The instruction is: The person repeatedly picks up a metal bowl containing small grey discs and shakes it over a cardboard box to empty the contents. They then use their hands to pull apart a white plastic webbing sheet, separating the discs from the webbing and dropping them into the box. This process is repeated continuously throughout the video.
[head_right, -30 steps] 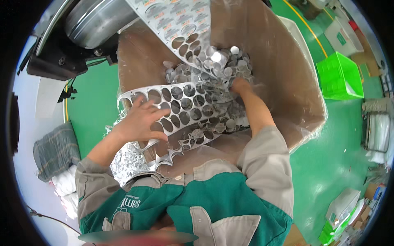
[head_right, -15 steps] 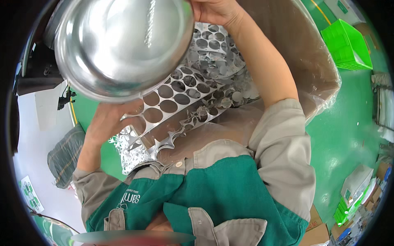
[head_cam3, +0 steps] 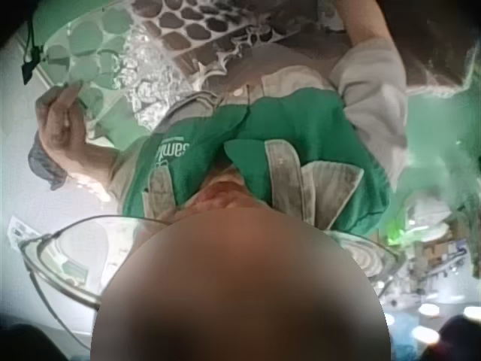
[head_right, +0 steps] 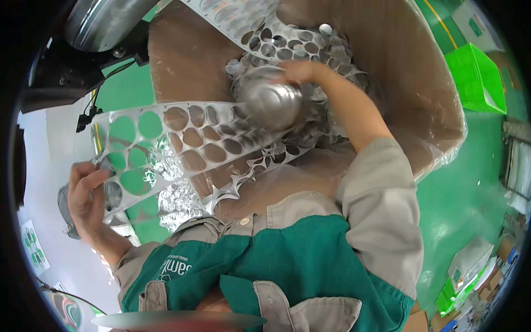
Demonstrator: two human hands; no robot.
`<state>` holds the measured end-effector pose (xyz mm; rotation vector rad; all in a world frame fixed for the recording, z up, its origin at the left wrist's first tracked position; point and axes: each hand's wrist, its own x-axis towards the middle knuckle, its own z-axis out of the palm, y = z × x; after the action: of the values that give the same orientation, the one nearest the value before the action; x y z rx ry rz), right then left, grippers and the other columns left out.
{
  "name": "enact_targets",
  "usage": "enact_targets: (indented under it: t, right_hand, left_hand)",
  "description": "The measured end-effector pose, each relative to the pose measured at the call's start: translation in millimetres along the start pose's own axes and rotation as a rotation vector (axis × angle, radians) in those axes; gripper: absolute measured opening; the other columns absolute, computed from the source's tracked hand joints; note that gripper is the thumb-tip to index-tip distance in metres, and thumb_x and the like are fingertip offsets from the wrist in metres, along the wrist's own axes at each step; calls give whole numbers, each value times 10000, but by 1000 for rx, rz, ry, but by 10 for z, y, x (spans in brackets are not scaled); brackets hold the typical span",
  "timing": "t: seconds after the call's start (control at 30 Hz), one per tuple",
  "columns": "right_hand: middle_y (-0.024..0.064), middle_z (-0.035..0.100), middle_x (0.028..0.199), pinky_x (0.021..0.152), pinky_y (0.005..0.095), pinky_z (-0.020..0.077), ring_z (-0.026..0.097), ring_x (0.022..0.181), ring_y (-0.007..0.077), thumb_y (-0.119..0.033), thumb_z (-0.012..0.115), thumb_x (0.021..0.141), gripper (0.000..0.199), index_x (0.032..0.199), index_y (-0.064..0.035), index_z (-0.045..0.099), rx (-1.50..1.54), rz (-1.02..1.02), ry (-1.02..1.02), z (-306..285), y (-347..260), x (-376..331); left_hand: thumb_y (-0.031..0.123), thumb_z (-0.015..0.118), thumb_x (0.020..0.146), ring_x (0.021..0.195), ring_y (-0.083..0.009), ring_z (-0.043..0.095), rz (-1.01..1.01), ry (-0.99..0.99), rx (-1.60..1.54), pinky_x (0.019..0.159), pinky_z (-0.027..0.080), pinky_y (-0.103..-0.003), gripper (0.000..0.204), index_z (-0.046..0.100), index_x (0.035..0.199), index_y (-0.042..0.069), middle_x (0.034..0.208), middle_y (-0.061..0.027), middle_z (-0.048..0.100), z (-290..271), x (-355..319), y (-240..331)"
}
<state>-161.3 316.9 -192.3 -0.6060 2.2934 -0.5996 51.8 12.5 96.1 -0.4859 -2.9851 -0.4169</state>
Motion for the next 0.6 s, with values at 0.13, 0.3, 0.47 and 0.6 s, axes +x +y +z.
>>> enact_targets:
  t: [0.13, 0.3, 0.47, 0.6]
  right_hand:
    - [203, 356, 1348, 1019, 357, 299, 362, 1238, 306, -482, 712, 653, 905, 1315, 12, 342, 124, 195, -84, 320, 771, 278]
    - [218, 538, 1141, 888, 369, 418, 533, 1040, 306, -473, 688, 673, 742, 1196, 11, 481, -66, -176, 335, -87, 451, 199]
    - [98, 597, 1070, 817, 323, 493, 606, 925, 194, -288, 583, 833, 428, 1157, -20, 502, 1042, -565, 109, -793, -406, -376]
    - [129, 592, 1079, 819, 352, 489, 599, 953, 194, -333, 546, 862, 454, 1177, -14, 479, 1706, -544, -217, -343, -369, -204]
  left_hand:
    - [-84, 617, 640, 765, -237, 493, -95, -186, -13, 658, 395, -313, 242, 630, 857, 24, 772, -47, 558, 258, -79, -218]
    - [-62, 616, 652, 845, -265, 518, 136, -93, -77, 745, 407, -357, 204, 631, 832, 31, 762, -67, 555, 326, 53, -216]
    - [114, 569, 759, 841, -315, 559, 162, 77, -337, 896, 385, -504, 101, 602, 767, 19, 741, -132, 528, 165, -63, -101]
    - [78, 553, 762, 747, -287, 535, 335, 271, -420, 882, 405, -534, 62, 524, 739, 29, 708, -137, 463, 138, -93, -112]
